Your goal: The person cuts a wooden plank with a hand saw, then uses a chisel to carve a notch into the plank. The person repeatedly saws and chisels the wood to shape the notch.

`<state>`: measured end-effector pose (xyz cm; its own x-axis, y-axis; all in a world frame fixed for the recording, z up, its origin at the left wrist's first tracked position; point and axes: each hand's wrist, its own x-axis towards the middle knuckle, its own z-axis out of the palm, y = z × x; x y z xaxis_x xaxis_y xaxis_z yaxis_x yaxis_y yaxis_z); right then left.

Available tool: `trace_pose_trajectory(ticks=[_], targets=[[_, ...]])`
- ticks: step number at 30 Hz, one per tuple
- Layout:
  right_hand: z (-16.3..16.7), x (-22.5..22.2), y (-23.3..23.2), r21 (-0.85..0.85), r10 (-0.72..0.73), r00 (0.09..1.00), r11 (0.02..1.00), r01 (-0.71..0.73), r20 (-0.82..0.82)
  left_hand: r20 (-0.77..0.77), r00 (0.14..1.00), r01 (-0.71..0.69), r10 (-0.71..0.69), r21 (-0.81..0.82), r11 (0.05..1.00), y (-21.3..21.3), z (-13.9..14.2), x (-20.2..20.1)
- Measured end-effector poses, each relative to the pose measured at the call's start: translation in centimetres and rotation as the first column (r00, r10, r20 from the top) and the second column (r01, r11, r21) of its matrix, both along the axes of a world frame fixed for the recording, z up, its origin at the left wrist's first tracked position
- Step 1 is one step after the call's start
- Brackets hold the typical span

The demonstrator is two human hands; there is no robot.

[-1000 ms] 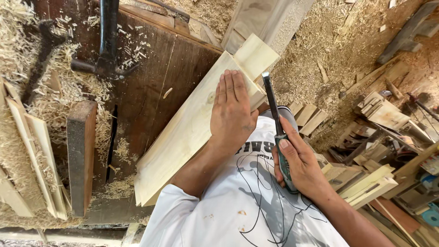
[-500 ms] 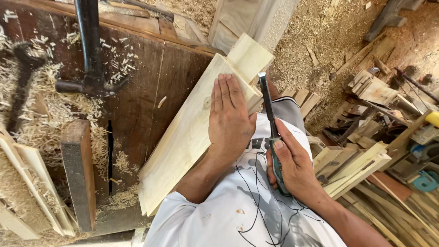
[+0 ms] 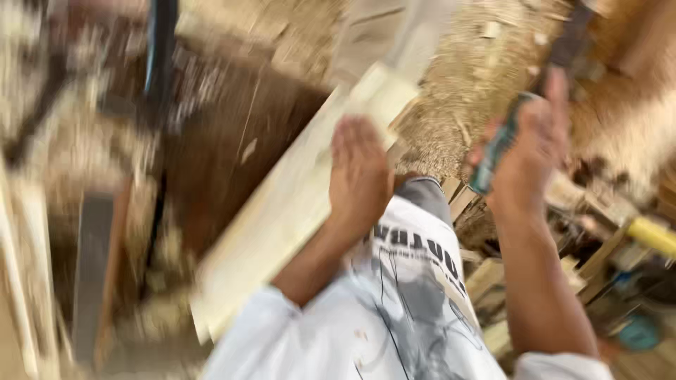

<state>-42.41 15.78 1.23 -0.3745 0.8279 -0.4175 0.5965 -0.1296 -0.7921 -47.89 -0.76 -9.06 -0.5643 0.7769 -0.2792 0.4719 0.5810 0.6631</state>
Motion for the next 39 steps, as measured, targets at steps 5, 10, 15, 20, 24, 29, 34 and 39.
trace_pose_trajectory(ticks=[5,10,15,20,24,29,34,39], targets=[[2.7,6.0,-5.4,-0.302,0.160,0.980,0.946,-0.118,0.116,0.137,0.990,0.038,-0.037,-0.005,0.999,-0.3,-0.6,-1.2],[1.4,6.5,-7.5,-0.553,0.086,0.980,0.832,0.029,0.181,0.199,0.980,0.033,-0.025,-0.034,0.999,-0.2,0.0,-2.5],[0.9,7.0,-8.2,-0.608,0.065,0.985,0.793,0.047,0.161,0.190,0.981,0.043,-0.037,-0.026,0.999,0.0,1.2,-2.8],[1.4,5.7,-8.7,-0.553,0.077,0.983,0.833,0.027,0.164,0.150,0.987,0.053,-0.049,-0.020,0.998,0.5,1.9,-2.5],[1.2,6.0,-9.3,-0.549,0.068,0.983,0.835,0.038,0.171,0.179,0.983,0.058,-0.047,-0.055,0.997,0.6,1.8,-2.3],[0.0,5.9,-10.7,-0.508,-0.001,0.986,0.857,0.087,0.168,0.160,0.987,0.040,-0.030,-0.055,0.998,0.5,1.5,-1.4],[-2.1,0.1,-1.5,-0.030,-0.136,0.985,0.990,0.139,0.103,-0.088,0.990,0.090,-0.106,-0.167,0.982,0.5,1.2,0.4],[-3.5,4.0,11.0,0.129,-0.176,0.970,0.971,0.199,-0.170,-0.159,0.986,0.059,-0.059,-0.002,0.998,1.4,0.8,0.7]])
